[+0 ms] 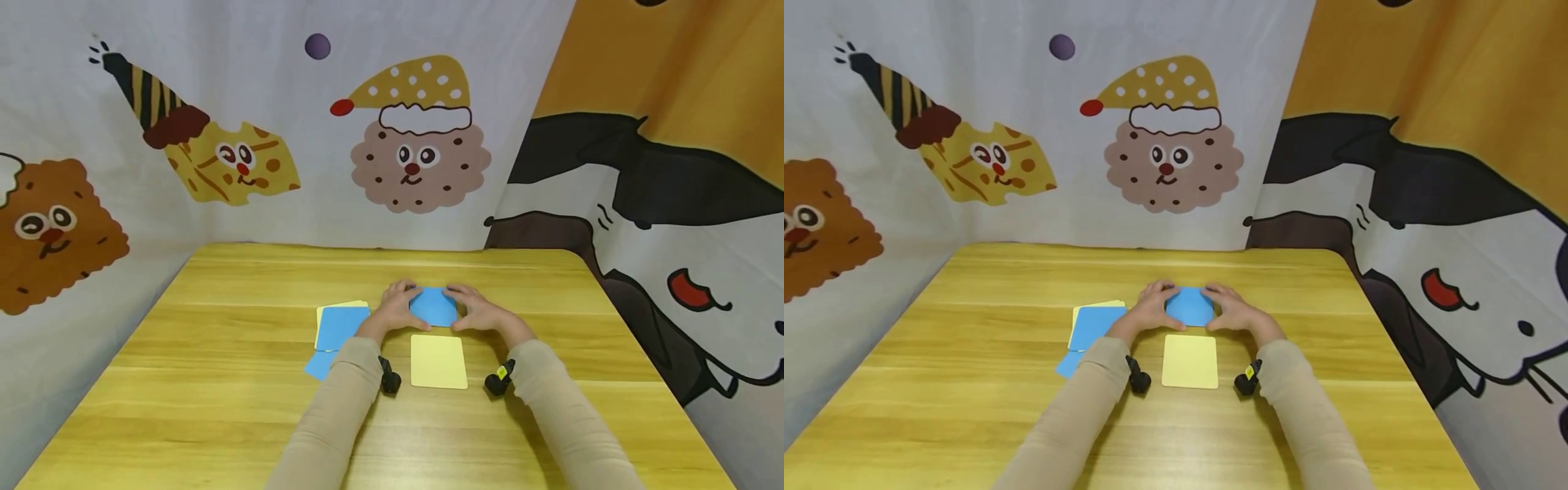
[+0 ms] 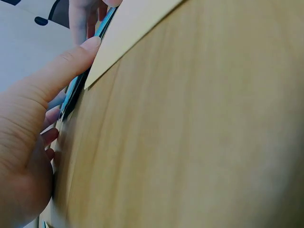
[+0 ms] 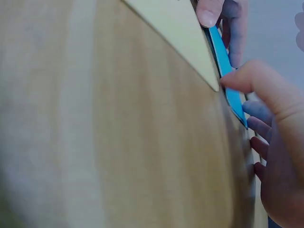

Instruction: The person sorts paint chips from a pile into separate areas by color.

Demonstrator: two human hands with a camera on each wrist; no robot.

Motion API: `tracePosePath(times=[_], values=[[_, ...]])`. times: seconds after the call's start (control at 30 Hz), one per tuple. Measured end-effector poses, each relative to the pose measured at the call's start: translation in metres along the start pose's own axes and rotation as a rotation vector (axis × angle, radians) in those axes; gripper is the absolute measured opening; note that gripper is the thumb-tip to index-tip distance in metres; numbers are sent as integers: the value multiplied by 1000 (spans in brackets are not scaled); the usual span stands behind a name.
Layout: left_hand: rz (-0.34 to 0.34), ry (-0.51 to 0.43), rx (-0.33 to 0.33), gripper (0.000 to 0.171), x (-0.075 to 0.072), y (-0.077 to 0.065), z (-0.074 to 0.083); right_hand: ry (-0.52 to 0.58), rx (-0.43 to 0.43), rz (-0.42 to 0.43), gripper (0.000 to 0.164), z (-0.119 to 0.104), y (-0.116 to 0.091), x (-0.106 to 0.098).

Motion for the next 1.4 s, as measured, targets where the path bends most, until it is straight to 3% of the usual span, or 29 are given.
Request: tracePosePath(times=[0.27, 0.73, 1.17, 1.4], values=[[20, -16, 11, 96, 0, -2, -2, -2, 1, 62, 92, 3, 0, 5], [112, -240, 33, 97, -1, -19, -6, -43, -56, 186, 91, -5, -8, 11], [184, -249, 124, 95, -9, -40, 2, -70, -93, 298, 90, -30, -19, 16], [163, -250, 145, 95, -20, -54, 1, -85, -152, 335, 91, -48, -19, 23]])
Point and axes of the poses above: each hand's wrist, its own y-axis towards the middle knuckle, its own x-axis out of the palm, z = x × y, the point moved 5 cm from there along y, towards the middle knuckle, and after that the axes turned 6 degrees about -x, right-handed, at the moved point
